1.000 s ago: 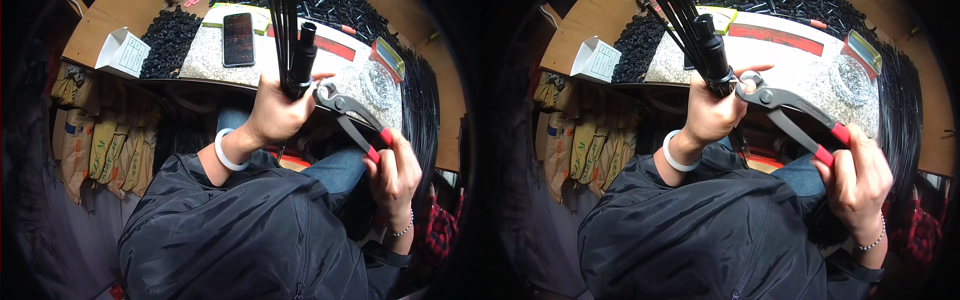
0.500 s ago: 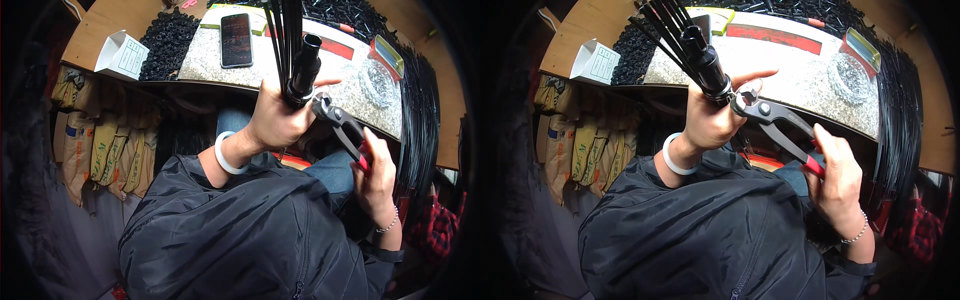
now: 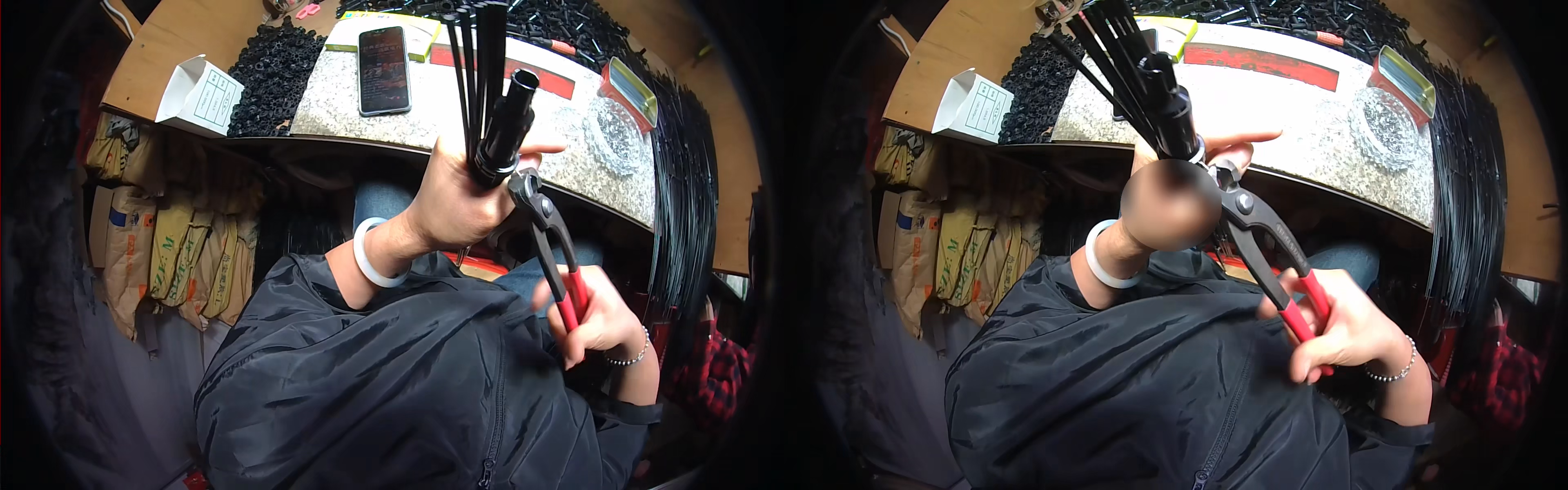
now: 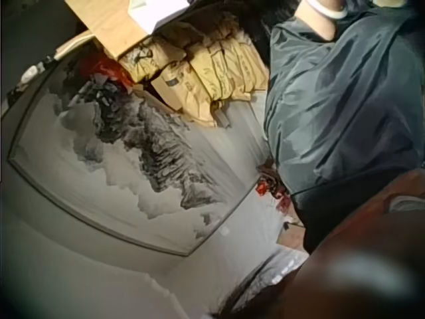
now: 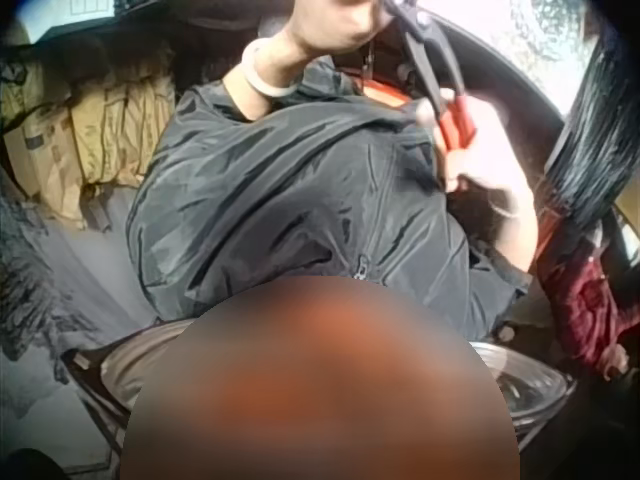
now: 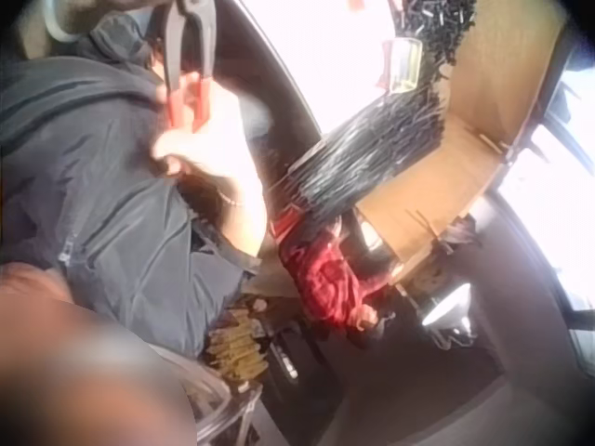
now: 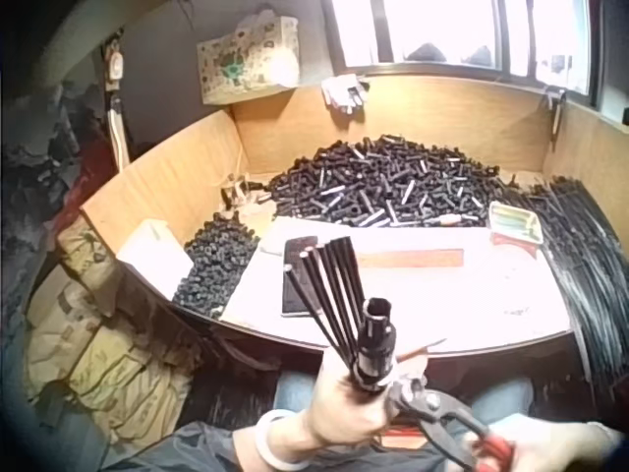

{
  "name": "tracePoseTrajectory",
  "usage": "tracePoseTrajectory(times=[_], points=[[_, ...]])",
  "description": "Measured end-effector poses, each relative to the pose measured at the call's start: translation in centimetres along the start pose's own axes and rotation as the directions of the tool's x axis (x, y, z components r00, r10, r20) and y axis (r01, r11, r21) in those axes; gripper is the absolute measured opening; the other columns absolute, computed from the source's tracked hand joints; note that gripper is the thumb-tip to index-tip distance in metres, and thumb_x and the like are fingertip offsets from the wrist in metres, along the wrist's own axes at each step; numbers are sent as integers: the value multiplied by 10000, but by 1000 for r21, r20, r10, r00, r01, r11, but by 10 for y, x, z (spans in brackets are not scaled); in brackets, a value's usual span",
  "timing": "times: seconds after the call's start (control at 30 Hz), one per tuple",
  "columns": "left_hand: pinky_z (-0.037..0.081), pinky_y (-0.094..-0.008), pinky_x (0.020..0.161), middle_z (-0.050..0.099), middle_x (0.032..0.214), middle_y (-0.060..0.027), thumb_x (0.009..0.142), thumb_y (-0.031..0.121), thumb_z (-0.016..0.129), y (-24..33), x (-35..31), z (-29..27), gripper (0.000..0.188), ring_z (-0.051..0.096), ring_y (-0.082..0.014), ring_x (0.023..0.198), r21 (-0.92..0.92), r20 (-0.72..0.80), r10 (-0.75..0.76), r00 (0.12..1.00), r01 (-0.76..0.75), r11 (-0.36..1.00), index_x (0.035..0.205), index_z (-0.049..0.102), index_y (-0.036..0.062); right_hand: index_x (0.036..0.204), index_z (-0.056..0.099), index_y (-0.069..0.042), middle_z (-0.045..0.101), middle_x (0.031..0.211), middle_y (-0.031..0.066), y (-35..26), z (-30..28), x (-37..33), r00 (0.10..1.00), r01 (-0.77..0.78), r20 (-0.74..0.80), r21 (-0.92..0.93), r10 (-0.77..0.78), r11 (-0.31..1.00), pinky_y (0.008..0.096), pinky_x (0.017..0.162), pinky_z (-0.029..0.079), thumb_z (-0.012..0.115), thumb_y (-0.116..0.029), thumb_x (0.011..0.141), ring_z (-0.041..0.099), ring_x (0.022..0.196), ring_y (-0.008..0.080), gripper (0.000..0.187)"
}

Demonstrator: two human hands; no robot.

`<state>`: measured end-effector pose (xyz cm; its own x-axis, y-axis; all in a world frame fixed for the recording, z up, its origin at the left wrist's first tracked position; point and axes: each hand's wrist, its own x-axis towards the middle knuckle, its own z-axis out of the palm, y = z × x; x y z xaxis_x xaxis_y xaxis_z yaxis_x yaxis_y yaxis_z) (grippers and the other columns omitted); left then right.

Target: Assembling umbrella ribs into a central hub using pliers.

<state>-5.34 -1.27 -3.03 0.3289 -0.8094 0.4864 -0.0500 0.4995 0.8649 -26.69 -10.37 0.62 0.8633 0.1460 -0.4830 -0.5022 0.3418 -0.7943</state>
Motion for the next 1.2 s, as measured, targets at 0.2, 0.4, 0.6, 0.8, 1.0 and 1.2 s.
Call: tracePoseTrajectory(times=[0.2, 0.4, 0.6, 0.8, 1.0, 1.2], points=[[310, -176, 474, 572, 692, 9, 872, -39, 532, -3, 0, 3, 206, 422, -3, 544, -34, -61, -106, 992, 104, 994, 1043, 646, -60, 1366, 327, 33, 551, 914, 82, 3, 7, -1, 793, 204, -254, -746, -554, 634, 258, 764, 432, 649, -62, 761, 518, 755, 154, 691], [375, -211, 510, 554, 658, -1, 744, -103, 522, 1, 3, 2, 243, 438, -41, 581, 70, -58, -107, 993, 111, 991, 912, 686, -39, 1364, 365, 26, 548, 1040, 106, 5, -5, 1, 836, 323, -182, -598, -517, 733, 270, 794, 439, 482, -40, 877, 527, 826, 155, 505], [364, -177, 511, 641, 752, -8, 849, -46, 553, -4, 2, 8, 211, 463, -11, 587, 19, -100, 15, 995, -13, 1000, 1029, 664, -37, 1212, 498, 18, 563, 780, 47, 7, -7, 3, 890, 235, -268, -426, -370, 874, 236, 610, 455, 461, -269, 961, 525, 636, 100, 383], [524, -303, 735, 639, 944, -122, 758, -132, 562, -11, 2, 11, 360, 620, -273, 1032, -42, -46, -67, 997, 65, 997, 1113, 547, -73, 747, 529, -10, 493, 573, -6, 34, -10, 19, 877, 153, -407, -266, -255, 952, 200, 443, 346, 497, -390, 943, 435, 477, 48, 429], [243, -174, 370, 452, 507, 72, 886, 19, 534, -4, 3, 7, 234, 373, 4, 388, 84, -183, -197, 963, 215, 973, 1085, 619, -70, 795, 553, -1, 520, 659, 73, 23, -56, 33, 563, 51, -521, -753, -642, 656, 295, 597, 424, 583, -102, 847, 500, 636, 124, 117], [243, -169, 358, 441, 526, 71, 897, 2, 523, -7, 8, 7, 244, 349, 3, 380, 140, -101, -123, 987, 136, 981, 1119, 602, -61, 931, 633, -49, 646, 838, 188, -14, -183, 0, 255, -680, -746, -591, -615, 435, 402, 697, 478, 644, -256, 821, 633, 828, 336, 235]])
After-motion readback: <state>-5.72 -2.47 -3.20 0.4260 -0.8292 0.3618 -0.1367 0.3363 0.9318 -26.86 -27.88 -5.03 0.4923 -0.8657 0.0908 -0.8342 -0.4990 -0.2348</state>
